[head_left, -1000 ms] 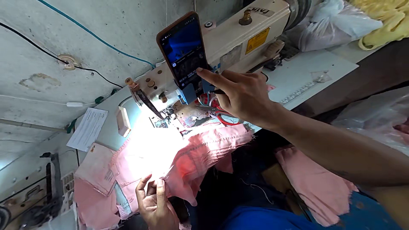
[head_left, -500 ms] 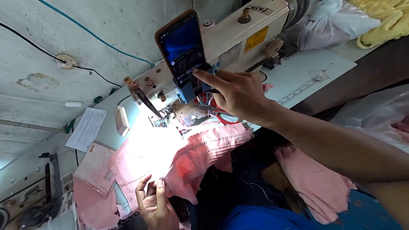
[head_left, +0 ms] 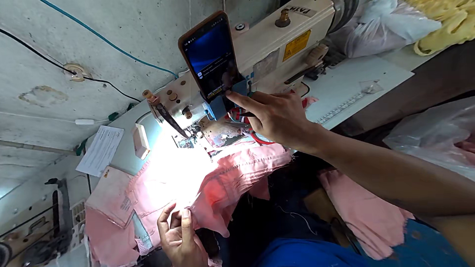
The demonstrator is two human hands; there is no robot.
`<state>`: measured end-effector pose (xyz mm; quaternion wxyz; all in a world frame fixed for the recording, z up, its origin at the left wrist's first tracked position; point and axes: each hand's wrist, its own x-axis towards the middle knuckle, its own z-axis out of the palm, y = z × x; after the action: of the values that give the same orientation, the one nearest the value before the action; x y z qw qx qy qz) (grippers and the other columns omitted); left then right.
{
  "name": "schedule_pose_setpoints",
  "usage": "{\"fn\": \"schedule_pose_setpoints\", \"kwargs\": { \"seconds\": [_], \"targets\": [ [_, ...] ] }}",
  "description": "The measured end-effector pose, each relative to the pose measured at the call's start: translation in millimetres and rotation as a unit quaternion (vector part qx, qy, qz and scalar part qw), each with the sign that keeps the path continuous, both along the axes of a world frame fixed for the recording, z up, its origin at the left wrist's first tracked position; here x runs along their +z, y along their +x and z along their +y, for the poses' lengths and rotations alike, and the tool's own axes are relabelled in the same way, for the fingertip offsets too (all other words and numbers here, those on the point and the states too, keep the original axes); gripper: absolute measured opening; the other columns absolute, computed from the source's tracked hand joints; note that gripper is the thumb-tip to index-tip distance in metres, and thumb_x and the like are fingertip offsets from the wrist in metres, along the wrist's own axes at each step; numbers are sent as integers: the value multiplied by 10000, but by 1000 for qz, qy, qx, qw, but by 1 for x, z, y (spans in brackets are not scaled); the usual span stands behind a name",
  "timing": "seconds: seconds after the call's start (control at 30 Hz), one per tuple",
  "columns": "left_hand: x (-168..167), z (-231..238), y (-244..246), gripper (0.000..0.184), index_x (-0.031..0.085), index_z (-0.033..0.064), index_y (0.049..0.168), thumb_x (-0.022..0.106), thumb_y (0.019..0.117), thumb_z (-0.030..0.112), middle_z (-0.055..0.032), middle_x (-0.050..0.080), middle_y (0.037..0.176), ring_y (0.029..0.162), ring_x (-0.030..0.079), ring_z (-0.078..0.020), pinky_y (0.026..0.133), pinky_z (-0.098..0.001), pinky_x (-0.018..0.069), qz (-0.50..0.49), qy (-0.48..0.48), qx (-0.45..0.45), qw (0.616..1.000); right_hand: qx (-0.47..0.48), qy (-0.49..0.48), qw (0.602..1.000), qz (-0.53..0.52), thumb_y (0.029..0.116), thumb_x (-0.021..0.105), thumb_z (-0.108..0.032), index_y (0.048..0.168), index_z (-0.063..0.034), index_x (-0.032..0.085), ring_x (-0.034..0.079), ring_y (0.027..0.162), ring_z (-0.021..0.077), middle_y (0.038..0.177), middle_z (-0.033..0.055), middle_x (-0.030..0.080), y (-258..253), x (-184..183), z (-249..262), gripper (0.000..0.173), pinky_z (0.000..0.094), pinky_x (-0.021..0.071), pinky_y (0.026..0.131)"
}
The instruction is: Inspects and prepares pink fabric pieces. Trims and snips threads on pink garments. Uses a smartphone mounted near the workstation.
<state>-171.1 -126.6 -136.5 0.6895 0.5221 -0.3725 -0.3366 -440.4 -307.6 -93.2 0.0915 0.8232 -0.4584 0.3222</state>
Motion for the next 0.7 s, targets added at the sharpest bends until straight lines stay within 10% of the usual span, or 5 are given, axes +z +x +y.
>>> {"fn": "schedule_pose_setpoints", "kwargs": {
  "seconds": [0.7],
  "targets": [
    [-1,1,0,290,487,35,1243,524,966,-42,-6,690,936,780,696,-61,732,-220,609,1,-1,-3,1000,-9,-28,1000,-7,975,538,-77,1458,-205,615,566,552,279,769,111,616,2,11,-6,505,393,383,458]
  ]
}}
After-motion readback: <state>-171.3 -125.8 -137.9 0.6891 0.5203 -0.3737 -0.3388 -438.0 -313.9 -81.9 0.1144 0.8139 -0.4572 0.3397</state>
